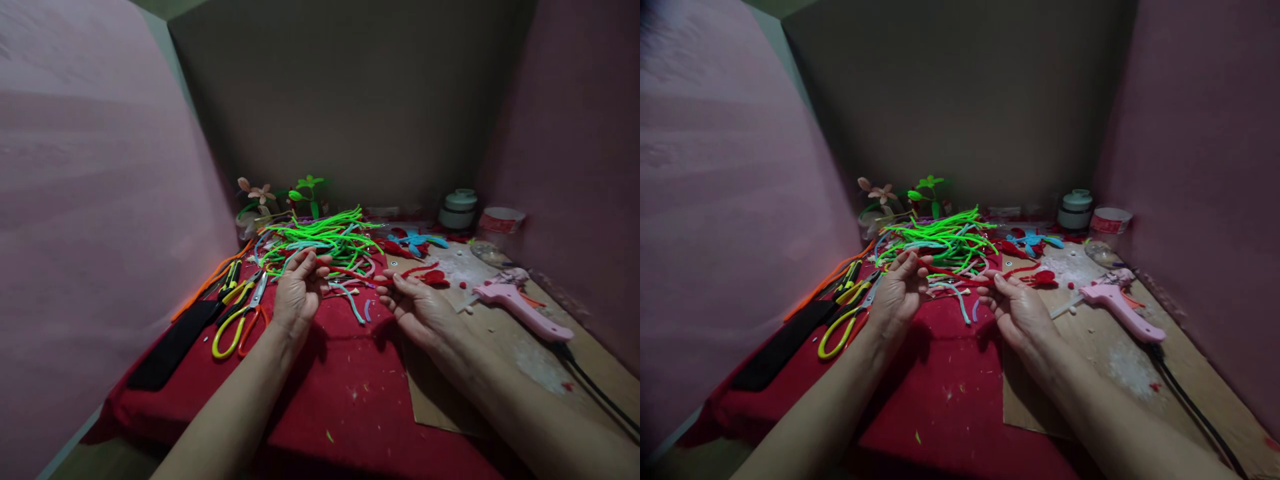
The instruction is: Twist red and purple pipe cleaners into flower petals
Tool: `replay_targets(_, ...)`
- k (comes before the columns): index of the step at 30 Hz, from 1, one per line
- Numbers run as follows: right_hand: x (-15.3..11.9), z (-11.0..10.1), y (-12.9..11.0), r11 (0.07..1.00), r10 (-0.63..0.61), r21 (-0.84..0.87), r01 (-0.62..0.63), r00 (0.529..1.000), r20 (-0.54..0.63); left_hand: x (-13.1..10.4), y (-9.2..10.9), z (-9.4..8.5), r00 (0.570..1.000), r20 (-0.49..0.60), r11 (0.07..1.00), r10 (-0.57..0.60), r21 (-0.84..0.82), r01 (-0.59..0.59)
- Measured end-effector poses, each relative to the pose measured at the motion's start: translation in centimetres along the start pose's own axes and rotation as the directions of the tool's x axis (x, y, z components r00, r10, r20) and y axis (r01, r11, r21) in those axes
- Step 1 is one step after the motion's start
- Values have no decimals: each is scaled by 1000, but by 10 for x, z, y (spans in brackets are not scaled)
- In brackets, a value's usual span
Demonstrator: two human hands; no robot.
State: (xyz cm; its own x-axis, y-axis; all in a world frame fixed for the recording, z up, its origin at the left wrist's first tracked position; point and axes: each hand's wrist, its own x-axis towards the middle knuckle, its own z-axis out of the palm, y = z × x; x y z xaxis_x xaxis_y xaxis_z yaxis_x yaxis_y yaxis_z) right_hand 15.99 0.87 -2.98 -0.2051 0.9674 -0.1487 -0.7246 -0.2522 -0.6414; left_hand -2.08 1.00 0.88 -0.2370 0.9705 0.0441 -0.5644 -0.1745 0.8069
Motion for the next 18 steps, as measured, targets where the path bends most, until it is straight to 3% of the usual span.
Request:
replay_targets(10, -2, 4, 0, 999, 32, 22, -32, 999, -5, 3, 4, 0, 999, -43, 997, 24, -74, -27)
replay_targets(14, -4, 9, -2, 995, 18, 94, -19, 1000, 7, -1, 2, 3, 997, 49, 993, -67, -95, 72)
replay_targets(18, -3, 9, -2, 993, 3, 119, -8, 999, 42, -7, -13, 6, 973, 162, 986, -162, 69, 153)
